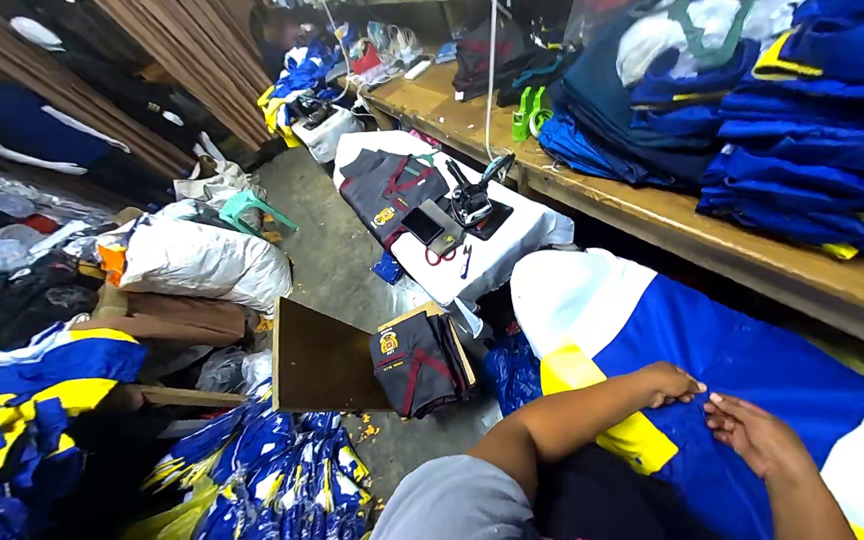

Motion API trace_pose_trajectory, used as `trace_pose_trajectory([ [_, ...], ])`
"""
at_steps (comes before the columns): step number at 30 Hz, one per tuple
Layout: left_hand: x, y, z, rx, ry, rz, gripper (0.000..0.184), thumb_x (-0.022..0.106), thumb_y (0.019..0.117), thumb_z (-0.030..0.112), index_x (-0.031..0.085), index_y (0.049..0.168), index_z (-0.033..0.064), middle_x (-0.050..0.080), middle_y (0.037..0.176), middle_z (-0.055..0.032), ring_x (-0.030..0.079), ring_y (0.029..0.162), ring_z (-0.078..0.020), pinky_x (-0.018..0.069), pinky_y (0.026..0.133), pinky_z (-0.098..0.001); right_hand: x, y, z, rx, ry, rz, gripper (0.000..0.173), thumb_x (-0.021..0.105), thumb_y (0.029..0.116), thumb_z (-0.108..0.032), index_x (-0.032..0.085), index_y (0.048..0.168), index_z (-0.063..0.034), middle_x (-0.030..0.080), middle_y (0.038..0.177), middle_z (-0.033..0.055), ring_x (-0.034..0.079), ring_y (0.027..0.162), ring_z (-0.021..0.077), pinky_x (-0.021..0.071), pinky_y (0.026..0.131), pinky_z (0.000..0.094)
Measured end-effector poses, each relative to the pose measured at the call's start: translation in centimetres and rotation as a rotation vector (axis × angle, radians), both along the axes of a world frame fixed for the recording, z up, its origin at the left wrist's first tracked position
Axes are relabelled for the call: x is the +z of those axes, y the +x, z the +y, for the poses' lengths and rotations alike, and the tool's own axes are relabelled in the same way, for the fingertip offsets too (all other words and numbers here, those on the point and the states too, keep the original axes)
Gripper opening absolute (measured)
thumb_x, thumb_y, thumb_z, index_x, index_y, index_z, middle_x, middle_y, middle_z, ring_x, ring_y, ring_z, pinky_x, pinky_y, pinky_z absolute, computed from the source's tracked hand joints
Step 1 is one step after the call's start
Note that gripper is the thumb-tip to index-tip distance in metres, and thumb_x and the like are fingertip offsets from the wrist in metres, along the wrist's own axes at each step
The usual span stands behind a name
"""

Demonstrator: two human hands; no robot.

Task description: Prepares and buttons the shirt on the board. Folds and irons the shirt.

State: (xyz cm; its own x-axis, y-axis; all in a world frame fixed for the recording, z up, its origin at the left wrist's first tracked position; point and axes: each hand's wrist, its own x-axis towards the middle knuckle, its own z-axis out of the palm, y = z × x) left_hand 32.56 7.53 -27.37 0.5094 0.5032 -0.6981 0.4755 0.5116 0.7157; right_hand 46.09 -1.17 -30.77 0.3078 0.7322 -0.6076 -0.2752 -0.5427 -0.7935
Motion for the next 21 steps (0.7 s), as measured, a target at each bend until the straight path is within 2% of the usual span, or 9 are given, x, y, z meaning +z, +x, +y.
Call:
trace_pose_trajectory([
  [3,0.5,-0.3,-0.1,-0.004,0.102,0.018,0.028,0.052,0.1076,0.014,0.061,0.123,-0.0075,0.062,0.096,-0.0117,0.053,0.077,-0.0124,0.0470,0.072,-0.0288,2.3,-1.1,-0.2,0.100,-0.037,-0.136,0.021,0.051,0.1075,-0.014,0.059,0.118,0.0020,0.063,0.085,0.0005,0.056,0.062,0.0038,0.0495,0.059,0.0216],
  [5,-1.2,-0.3,-0.3,-0.013,0.078,-0.028,0.031,0.051,0.1073,0.010,0.058,0.130,-0.0089,0.064,0.114,-0.0187,0.058,0.092,-0.0169,0.0501,0.085,-0.0337,2.5,-1.3,-0.1,0.118,-0.075,-0.125,0.026,0.052,0.1078,-0.014,0.058,0.124,0.0051,0.064,0.092,0.0059,0.057,0.070,0.0066,0.0506,0.067,0.0254],
  [6,-1.9,-0.3,-0.4,-0.026,0.061,-0.039,0.031,0.050,0.1070,0.010,0.058,0.132,-0.0073,0.065,0.116,-0.0175,0.058,0.092,-0.0161,0.0505,0.085,-0.0332,1.7,-1.0,-0.2,0.111,-0.078,-0.115,0.026,0.053,0.1072,-0.014,0.059,0.124,0.0044,0.065,0.092,0.0065,0.057,0.069,0.0072,0.0509,0.067,0.0265],
  [9,-2.6,0.1,-0.2,-0.049,0.055,-0.011,0.026,0.052,0.1068,0.014,0.062,0.126,-0.0004,0.061,0.094,-0.0042,0.051,0.072,-0.0068,0.0448,0.065,-0.0243,0.3,-0.1,-0.5,0.093,-0.050,-0.050,0.024,0.053,0.1069,-0.016,0.061,0.122,0.0002,0.066,0.089,0.0033,0.058,0.067,0.0071,0.0514,0.064,0.0262],
  [12,-3.2,0.2,0.2,-0.057,0.052,-0.039,0.023,0.053,0.1072,0.017,0.062,0.120,-0.0005,0.057,0.086,-0.0008,0.050,0.068,-0.0055,0.0437,0.063,-0.0223,0.0,0.3,-0.6,0.067,-0.023,0.022,0.020,0.052,0.1068,-0.014,0.061,0.118,-0.0011,0.064,0.084,0.0013,0.058,0.064,0.0071,0.0501,0.060,0.0248],
  [15,-3.9,0.2,0.4,-0.044,0.044,-0.072,0.016,0.052,0.1075,0.015,0.061,0.107,0.0014,0.054,0.079,0.0016,0.049,0.062,-0.0034,0.0428,0.058,-0.0185,0.0,0.4,-0.4,0.057,-0.032,0.078,0.015,0.051,0.1067,-0.012,0.060,0.112,-0.0026,0.062,0.080,-0.0003,0.057,0.062,0.0067,0.0488,0.058,0.0230],
  [21,-4.3,0.1,0.6,0.021,-0.075,-0.132,0.011,0.051,0.1077,0.012,0.058,0.105,0.0046,0.054,0.078,0.0026,0.050,0.062,-0.0035,0.0442,0.058,-0.0179,-0.1,0.8,-0.3,-0.008,-0.049,0.236,0.010,0.048,0.1070,-0.009,0.058,0.106,-0.0070,0.060,0.076,-0.0021,0.056,0.059,0.0063,0.0472,0.054,0.0208],
])
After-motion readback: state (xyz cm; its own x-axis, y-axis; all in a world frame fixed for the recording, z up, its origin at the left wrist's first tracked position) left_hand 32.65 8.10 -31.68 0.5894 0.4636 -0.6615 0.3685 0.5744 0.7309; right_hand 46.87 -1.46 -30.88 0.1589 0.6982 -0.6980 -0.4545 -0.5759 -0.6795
